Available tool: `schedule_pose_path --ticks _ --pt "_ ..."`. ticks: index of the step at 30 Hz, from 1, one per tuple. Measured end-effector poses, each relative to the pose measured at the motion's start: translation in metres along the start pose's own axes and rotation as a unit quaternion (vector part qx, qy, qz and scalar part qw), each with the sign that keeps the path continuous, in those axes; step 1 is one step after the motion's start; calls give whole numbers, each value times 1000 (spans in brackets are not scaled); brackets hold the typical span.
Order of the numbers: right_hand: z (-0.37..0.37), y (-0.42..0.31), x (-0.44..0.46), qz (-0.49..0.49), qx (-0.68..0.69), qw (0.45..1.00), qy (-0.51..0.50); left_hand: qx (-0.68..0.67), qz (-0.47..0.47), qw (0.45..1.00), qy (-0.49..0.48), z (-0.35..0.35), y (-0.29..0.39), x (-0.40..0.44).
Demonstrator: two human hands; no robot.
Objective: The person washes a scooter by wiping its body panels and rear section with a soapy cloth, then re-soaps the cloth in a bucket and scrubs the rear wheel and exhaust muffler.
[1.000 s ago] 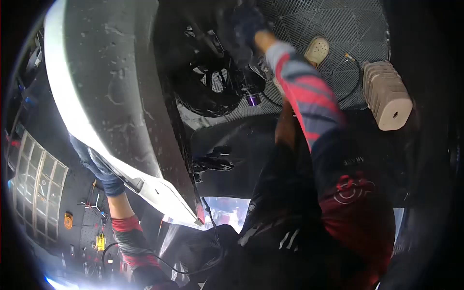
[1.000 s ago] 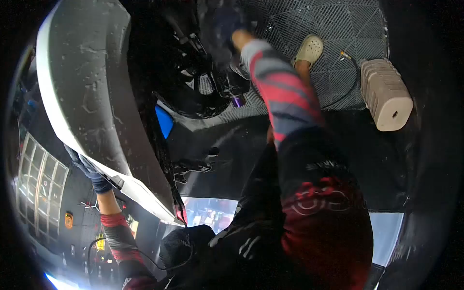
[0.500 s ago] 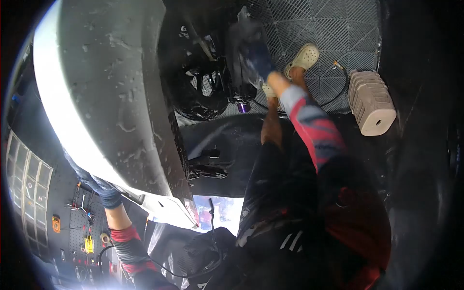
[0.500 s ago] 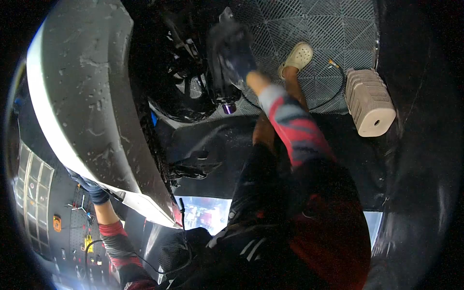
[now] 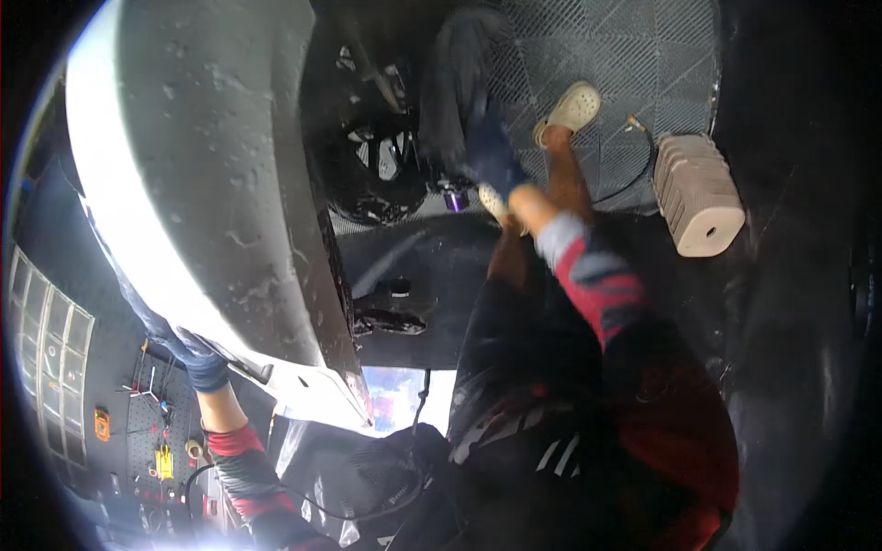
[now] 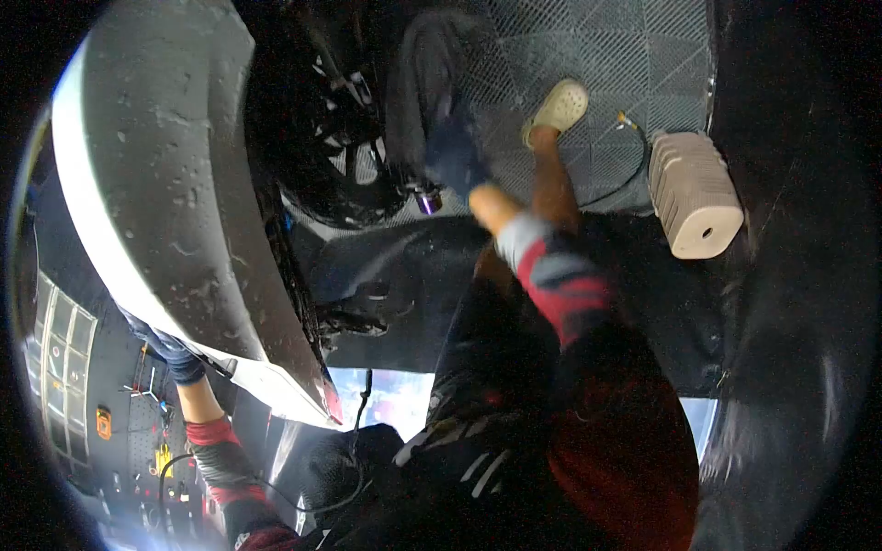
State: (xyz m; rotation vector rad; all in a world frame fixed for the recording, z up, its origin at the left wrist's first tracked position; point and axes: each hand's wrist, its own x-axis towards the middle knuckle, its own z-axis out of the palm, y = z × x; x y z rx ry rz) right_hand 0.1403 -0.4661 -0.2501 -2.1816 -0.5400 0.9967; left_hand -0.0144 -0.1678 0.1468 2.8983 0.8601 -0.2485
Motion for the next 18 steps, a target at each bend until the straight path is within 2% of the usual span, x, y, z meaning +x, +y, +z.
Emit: schedule_pose_path --ticks 2,3,5,7,9,11,14,18 --pt "-39 -36 -23 61 -25 993 -103 6 22 1000 4 4 11 8" --pt "-50 -48 -30 86 -58 980 -171 55 86 995 -7 2 15 12" --pt "-39 -40 -15 79 -71 983 -148 107 151 983 -9 2 10 12" --pt "-32 -31 21 -150 -165 973 -57 -46 -31 998 -9 3 -5 -4" --pt "-48 -46 74 -191 -369 901 -125 -46 -48 998 -7 0 0 1" --pt "-33 -32 134 -220 -418 873 -124 -37 -47 998 -9 -3 -2 -3" --pt "-6 -19 204 -235 -376 895 -56 -29 -46 998 -16 -6 0 -7" --pt "16 -27 220 -223 -301 926 -48 -32 -53 998 -18 -3 7 -1"
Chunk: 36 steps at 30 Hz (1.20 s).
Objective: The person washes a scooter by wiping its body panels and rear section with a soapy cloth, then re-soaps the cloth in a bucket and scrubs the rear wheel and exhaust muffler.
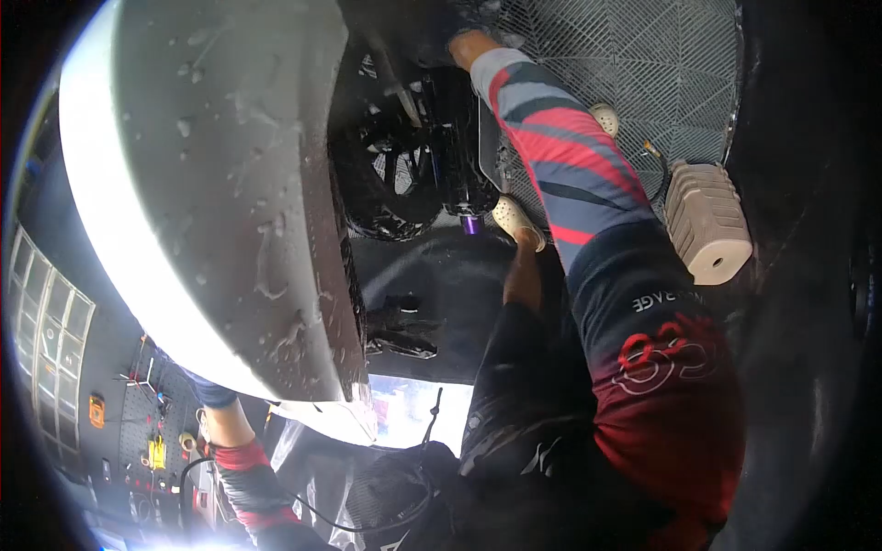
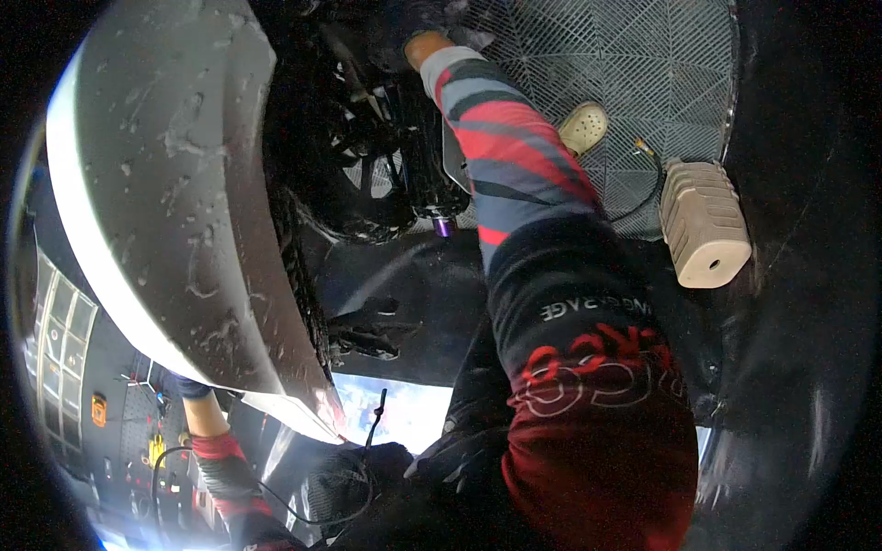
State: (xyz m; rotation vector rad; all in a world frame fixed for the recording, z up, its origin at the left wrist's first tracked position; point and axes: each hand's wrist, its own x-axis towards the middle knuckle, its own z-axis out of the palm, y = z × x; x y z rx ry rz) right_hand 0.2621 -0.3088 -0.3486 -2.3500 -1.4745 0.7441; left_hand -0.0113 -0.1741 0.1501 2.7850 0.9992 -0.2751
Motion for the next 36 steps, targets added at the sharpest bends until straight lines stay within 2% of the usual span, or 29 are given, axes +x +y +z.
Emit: schedule_pose_path --ticks 7,13,19,20,22,24,31,36 --pt "-5 -8 -9 -9 19 1000 -9 -1 0 1000 9 4 8 11" --pt "15 -2 6 26 70 997 6 25 -4 999 -22 -12 6 -20" --pt "-6 -27 -37 74 152 985 -18 19 -20 999 -19 -2 8 -2" --pt "-16 -31 -42 63 143 987 -25 19 -23 999 -18 0 8 2" --pt "-40 -32 -50 -10 32 999 -17 18 -22 1000 -10 1 7 8" --pt "-8 -27 -36 -86 -69 994 -10 8 -19 1000 -3 3 6 10" --pt "4 10 21 -50 -3 999 9 5 -18 1000 -24 -5 4 -7" --pt "12 11 26 -41 30 999 14 -6 -22 999 -28 -4 7 -8"
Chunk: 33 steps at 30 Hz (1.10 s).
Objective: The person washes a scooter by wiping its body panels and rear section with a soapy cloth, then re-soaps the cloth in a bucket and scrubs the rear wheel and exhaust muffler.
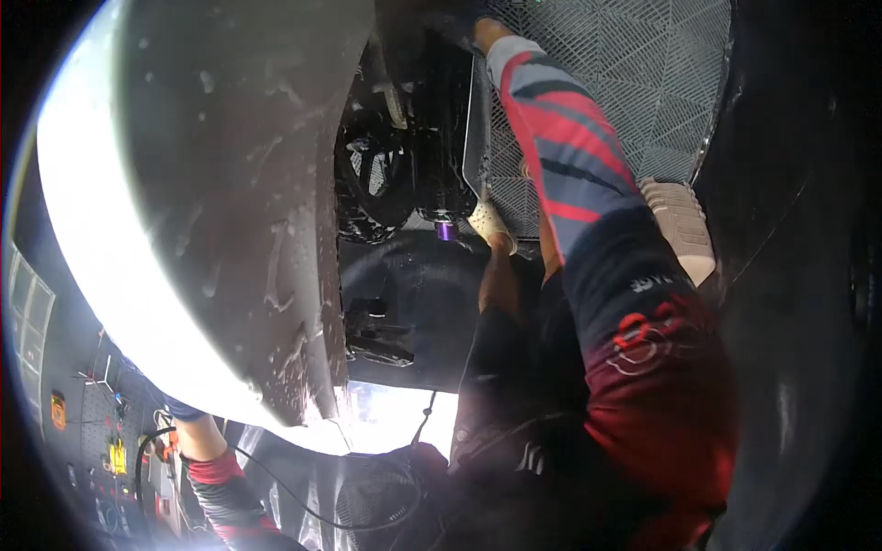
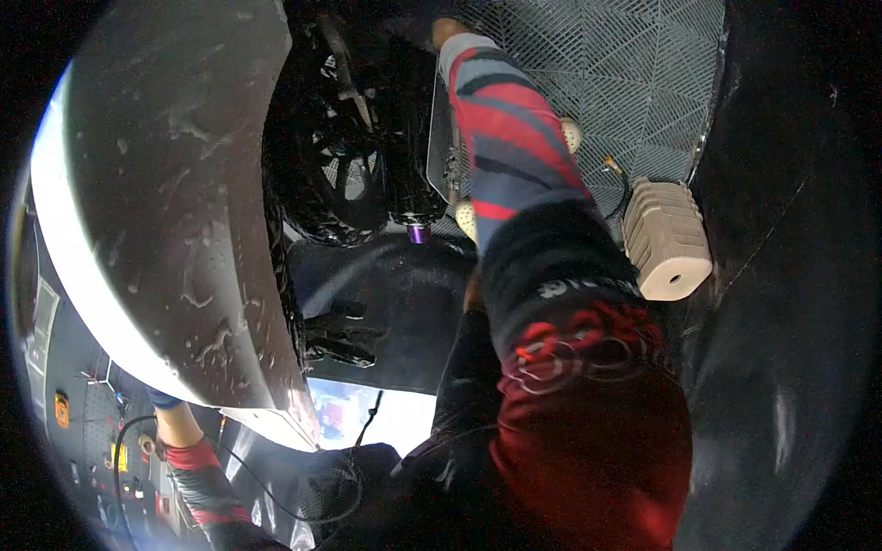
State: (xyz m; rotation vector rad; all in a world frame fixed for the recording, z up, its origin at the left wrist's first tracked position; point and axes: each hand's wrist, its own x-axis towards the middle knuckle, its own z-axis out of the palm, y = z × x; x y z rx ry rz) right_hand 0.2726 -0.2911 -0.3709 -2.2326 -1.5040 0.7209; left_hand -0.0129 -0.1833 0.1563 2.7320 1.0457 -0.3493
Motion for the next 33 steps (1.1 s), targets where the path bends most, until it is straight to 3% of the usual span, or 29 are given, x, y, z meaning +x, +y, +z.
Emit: schedule_pose_path --ticks 6,8,10,11,12,14,16,17,21,22,25,27,28,31,32,33 --pt "20 -30 -53 -55 -12 998 -10 -10 8 1000 0 7 -4 11" --pt "-25 -40 -70 -27 -33 996 -81 -17 20 1000 -3 6 7 23" --pt "-112 -57 -91 52 187 940 -281 -55 46 997 0 9 25 39" --pt "-114 -63 -111 56 186 940 -280 -73 59 996 1 10 35 47" --pt "-107 -68 -134 -22 67 977 -199 -81 71 994 8 11 38 51" --pt "-99 -89 -177 -125 -53 965 -223 -81 77 994 16 12 35 49" --pt "-127 -123 -228 -180 -65 958 -212 -70 83 994 27 13 38 50" --pt "-148 -136 -252 -214 -72 969 -97 -57 93 993 38 12 39 48" --pt "-69 -151 -282 -160 -7 982 -98 -33 120 992 34 14 26 42" --pt "-62 -150 -258 -194 -11 973 -122 -44 127 990 36 13 33 46" --pt "-65 -156 -205 -318 -44 925 -202 -118 125 983 65 16 51 60" --pt "-76 -159 -197 -403 -91 878 -240 -80 193 974 83 12 49 74" --pt "-81 -160 -201 -445 -122 852 -247 -67 179 976 106 16 44 71" --pt "-73 -155 -220 -585 -273 739 -194 -14 148 981 123 19 34 68" --pt "-77 -157 -217 -627 -320 688 -175 -23 163 971 176 11 55 68" --pt "-86 -157 -214 -638 -333 673 -170 4 150 968 200 -6 76 65"
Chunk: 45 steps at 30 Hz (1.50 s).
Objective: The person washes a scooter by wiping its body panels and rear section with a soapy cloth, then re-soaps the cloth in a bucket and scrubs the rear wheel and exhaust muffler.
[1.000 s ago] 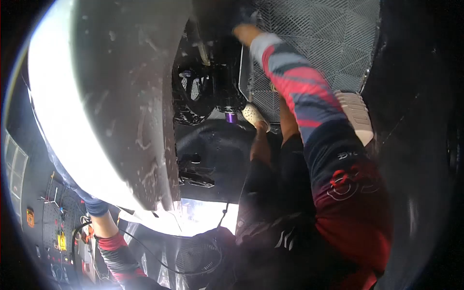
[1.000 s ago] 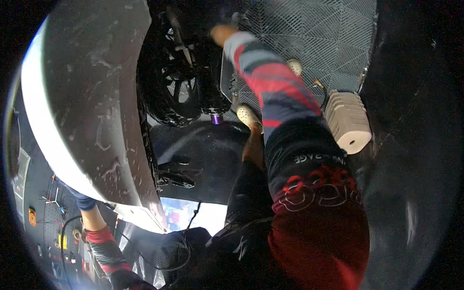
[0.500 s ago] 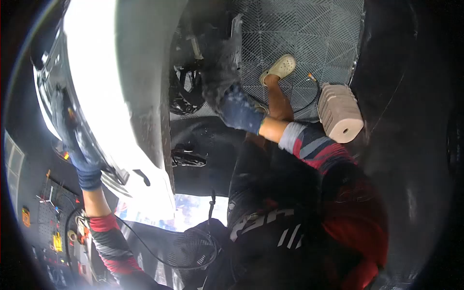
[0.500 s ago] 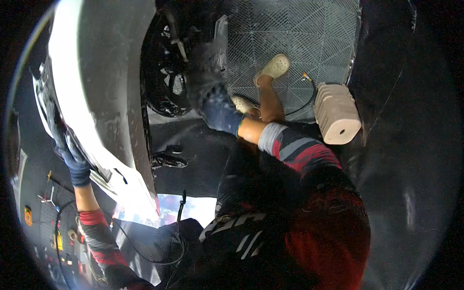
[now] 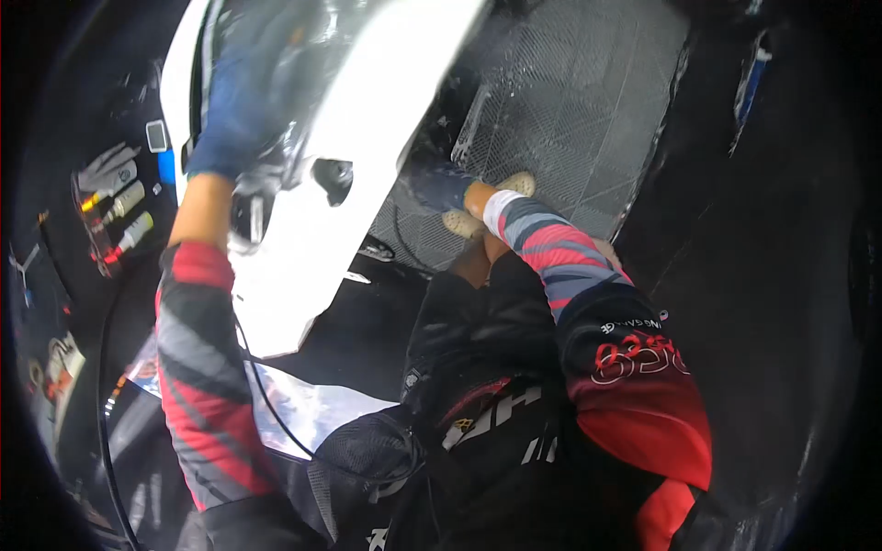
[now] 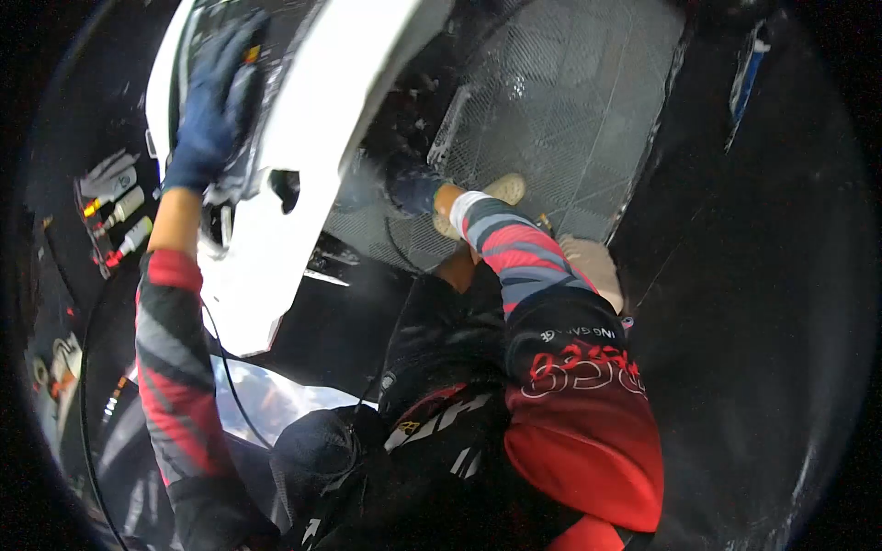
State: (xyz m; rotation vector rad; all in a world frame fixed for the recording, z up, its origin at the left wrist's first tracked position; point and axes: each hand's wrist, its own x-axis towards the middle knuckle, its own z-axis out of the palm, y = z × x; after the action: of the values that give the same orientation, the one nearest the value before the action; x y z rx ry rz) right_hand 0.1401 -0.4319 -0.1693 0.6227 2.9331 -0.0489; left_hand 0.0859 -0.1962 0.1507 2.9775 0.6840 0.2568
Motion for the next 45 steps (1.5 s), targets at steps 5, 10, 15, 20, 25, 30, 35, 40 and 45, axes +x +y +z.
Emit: schedule_pose_path --ticks 5,10,15,20,25,30,35,40,45 --pt "-34 4 -39 251 357 899 -44 21 -96 993 68 -37 16 -10" --pt "-44 -1 -26 256 303 917 -34 19 -162 980 118 -24 7 -23" --pt "-27 15 11 191 244 950 -29 -80 -195 966 149 -21 2 -27" --pt "-8 44 -36 96 189 975 -69 61 -194 962 182 6 -6 -30" --pt "-18 54 -45 -58 145 985 -77 38 -331 912 238 0 29 -44" --pt "-5 41 -13 -78 297 945 -112 -139 -528 685 483 -59 123 -113" --pt "10 19 17 -40 225 962 -150 -69 -524 417 739 20 241 -262" --pt "89 12 76 -191 144 971 16 14 -748 188 637 150 356 -306" --pt "19 17 71 -204 199 956 -62 -31 -814 369 448 339 335 -260"
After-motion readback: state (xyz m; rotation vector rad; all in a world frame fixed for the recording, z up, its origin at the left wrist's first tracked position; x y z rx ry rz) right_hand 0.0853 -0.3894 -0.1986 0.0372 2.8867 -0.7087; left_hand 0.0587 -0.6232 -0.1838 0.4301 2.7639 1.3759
